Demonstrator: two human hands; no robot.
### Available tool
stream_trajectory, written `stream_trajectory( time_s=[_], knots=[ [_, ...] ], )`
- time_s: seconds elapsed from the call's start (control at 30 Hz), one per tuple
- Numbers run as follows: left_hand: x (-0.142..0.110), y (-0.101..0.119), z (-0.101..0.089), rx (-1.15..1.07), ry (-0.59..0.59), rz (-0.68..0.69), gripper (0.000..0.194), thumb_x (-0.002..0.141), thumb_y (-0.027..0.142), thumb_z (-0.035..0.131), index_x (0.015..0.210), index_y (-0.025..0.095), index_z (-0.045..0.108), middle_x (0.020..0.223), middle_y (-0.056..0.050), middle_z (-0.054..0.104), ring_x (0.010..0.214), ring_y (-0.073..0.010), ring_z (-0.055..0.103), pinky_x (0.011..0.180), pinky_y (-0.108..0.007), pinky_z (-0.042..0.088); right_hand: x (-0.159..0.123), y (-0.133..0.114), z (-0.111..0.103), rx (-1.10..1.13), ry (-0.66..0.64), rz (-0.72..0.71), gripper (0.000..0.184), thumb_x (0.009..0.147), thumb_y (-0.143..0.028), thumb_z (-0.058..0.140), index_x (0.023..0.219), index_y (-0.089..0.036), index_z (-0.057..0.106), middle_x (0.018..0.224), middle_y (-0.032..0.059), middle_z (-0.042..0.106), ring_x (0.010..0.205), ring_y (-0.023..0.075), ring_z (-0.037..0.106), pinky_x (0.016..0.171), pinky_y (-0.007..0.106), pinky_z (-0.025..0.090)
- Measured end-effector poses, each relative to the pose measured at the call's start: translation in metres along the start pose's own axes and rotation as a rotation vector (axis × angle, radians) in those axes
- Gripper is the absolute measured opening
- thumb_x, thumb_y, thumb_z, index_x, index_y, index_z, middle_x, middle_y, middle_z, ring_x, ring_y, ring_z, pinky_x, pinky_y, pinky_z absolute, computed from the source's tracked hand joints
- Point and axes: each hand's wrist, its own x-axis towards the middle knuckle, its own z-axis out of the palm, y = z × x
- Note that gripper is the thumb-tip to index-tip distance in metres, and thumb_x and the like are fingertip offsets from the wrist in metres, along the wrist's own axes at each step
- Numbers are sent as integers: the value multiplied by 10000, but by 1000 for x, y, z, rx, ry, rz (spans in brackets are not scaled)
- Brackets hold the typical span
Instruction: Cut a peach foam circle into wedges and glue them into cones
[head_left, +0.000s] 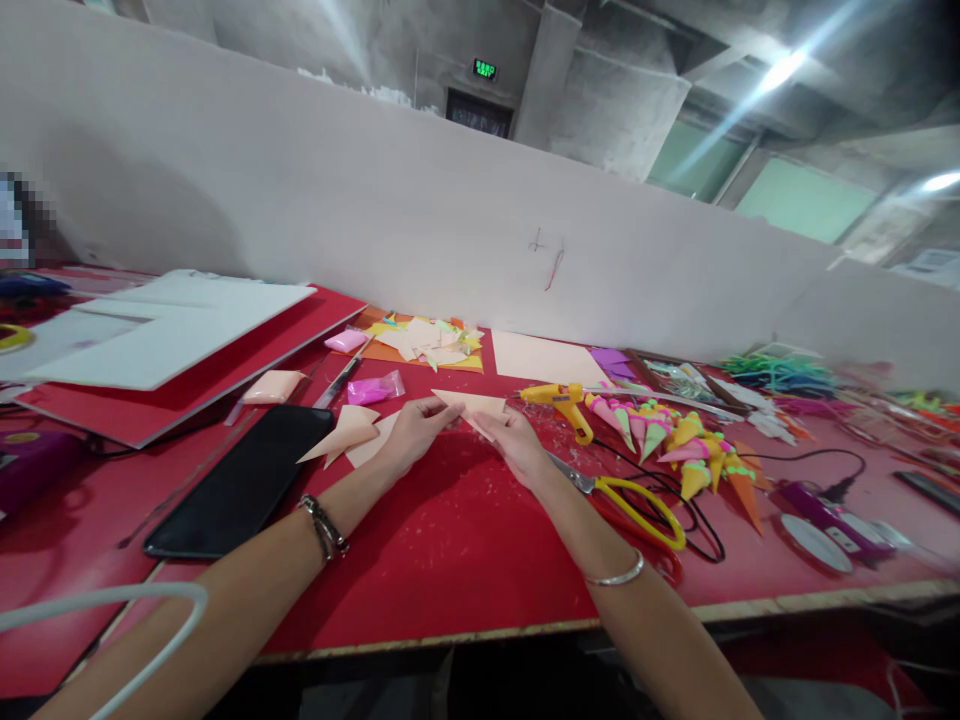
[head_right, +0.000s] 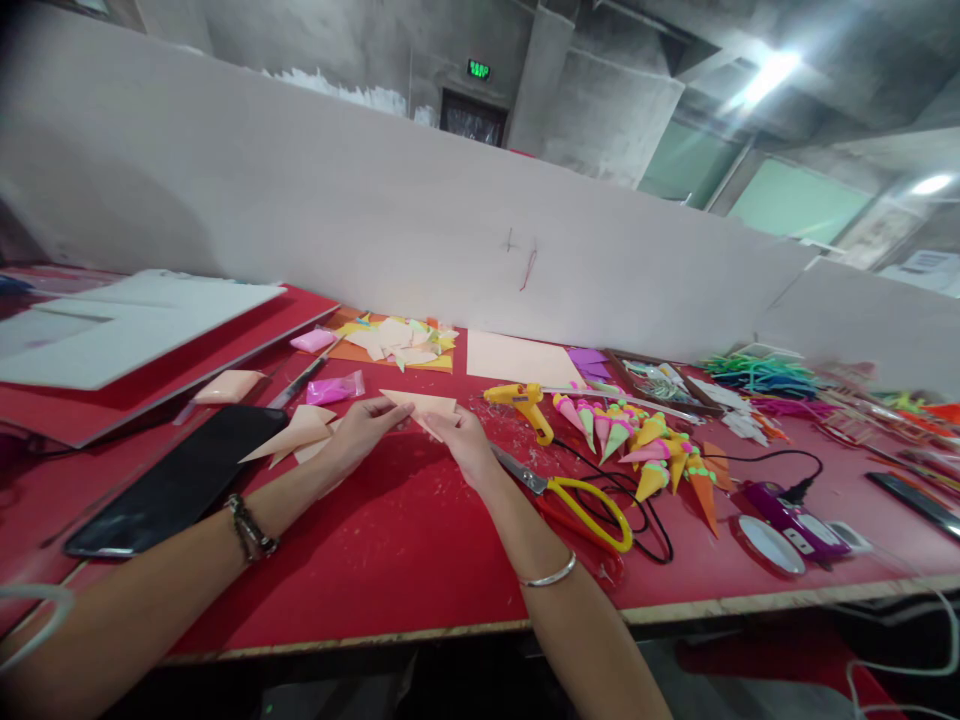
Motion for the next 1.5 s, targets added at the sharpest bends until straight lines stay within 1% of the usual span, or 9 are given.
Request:
stream_trajectory(
  time_s=[0.17,0.47,0.53,0.63,0.8,0.9,1.13,1.23,1.5],
  knots=[
    [1,-1,0,-71,43,-2,361,685,502,549,612,148,547,593,5,562,591,-118,508,579,-226,404,-2,-3,2,13,33,41,337,615,-331,673,895,-147,638,808,49,674,666,146,591,624,264,439],
    [7,-3,-10,-100,260,3,442,784,529,344,602,167,520,590,-18,543,556,-118,480,566,-239,381,-4,-3,-1,-43,-48,49,288,645,-343,648,866,-158,649,768,33,672,627,136,581,601,254,428],
    [5,2,-15,51,217,68,463,790,530,310,653,164,558,641,-39,574,593,-134,493,562,-242,363,-5,-3,-2,-129,-67,59,276,643,-339,644,846,-151,657,745,33,671,621,141,579,586,254,425],
    [2,6,-20,337,32,211,323,691,490,504,671,181,596,660,-27,593,611,-145,492,549,-232,313,-7,-4,-2,-260,-83,75,244,617,-324,657,789,-150,666,735,32,673,643,158,587,586,258,427],
    [-2,2,-14,648,-178,330,330,644,419,589,475,177,442,427,52,360,444,-88,293,474,-229,177,-8,-10,3,-255,-121,30,252,642,-341,621,796,-148,671,772,39,673,710,166,594,645,261,432],
    [-3,-2,-9,605,-219,328,391,722,426,508,458,173,369,412,61,335,425,-77,271,457,-222,177,-6,-10,3,-318,-2,0,246,643,-372,610,685,-131,641,602,12,623,542,121,536,528,227,394],
    [-3,5,-14,335,-454,45,362,765,459,451,529,185,446,363,46,478,347,-88,422,414,-190,297,-2,-9,-5,-452,102,-82,338,679,-442,564,505,-161,492,409,-37,452,396,79,394,415,210,274],
    [-3,11,-20,245,-473,-2,339,762,451,467,564,177,491,398,31,525,363,-91,460,420,-189,330,-2,-11,-7,-483,163,-145,377,683,-468,559,473,-179,437,401,-38,442,385,80,382,417,218,276],
    [1,8,-24,168,-264,-61,324,740,435,518,575,156,527,380,15,530,338,-78,447,369,-175,292,0,-10,-12,-471,224,-182,400,707,-501,520,484,-188,408,407,-41,418,368,73,354,413,219,283]
  ],
)
